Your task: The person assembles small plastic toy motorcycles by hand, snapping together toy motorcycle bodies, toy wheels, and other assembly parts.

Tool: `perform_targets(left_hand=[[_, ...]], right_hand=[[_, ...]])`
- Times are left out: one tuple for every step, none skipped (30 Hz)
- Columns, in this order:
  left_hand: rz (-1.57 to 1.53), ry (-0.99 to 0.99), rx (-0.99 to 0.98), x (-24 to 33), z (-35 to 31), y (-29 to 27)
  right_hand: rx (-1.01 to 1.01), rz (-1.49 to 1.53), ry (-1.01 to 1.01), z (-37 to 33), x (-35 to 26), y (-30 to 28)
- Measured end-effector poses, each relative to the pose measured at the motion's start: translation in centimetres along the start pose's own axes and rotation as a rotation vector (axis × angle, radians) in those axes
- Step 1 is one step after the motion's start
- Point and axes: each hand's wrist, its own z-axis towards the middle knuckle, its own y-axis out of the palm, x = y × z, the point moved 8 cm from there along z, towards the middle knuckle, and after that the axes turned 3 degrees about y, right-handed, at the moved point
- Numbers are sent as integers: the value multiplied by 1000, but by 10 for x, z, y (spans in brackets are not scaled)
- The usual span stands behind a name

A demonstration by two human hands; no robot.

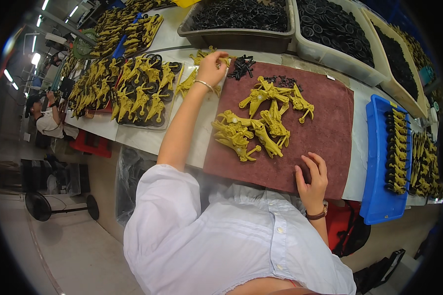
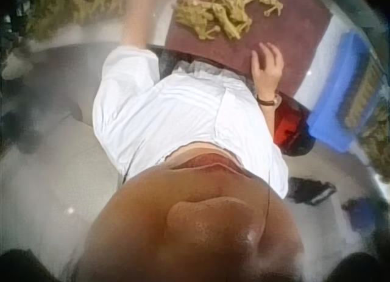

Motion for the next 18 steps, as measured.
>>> perform_targets(left_hand=[[318,103,90,7,3,-14],[636,204,179,15,4,-22],[623,80,100,3,9,-22],[619,85,96,6,12,-16],[709,-26,25,0,16,-7],[803,-141,-40,-8,17,-4],[804,-140,-37,-11,18,-5],[759,-157,-61,-21,19,-6],[712,-171,-89,-33,21,-5],[710,-166,-93,-43,23,-5],[661,-116,-65,-50,22,-11],[613,-67,-37,-57,21,-17],[612,-70,-36,-64,21,-20],[574,-13,-50,-66,21,-21],[534,48,-66,-59,22,-18],[532,48,-66,-57,21,-17],[389,74,-84,-53,21,-13],[251,97,-97,-49,18,-14]], right_hand=[[-6,3,1,0,0,1],[-8,6,-2,-1,0,2],[-7,4,-10,-1,0,3],[-1,-7,-11,-2,0,2],[3,-11,-6,-3,0,1],[2,-11,0,-3,1,1],[2,-11,7,-3,2,1],[3,-11,5,-2,3,2],[5,-7,11,-3,4,2],[6,-3,16,-4,6,2],[3,1,14,-3,5,3],[-5,8,10,-3,4,5],[-12,11,9,-2,4,5],[-16,12,7,-3,3,6],[-10,3,13,-3,4,5],[-4,-6,18,-3,5,4],[-4,-8,18,-3,5,3],[-4,-10,18,-3,5,3]])
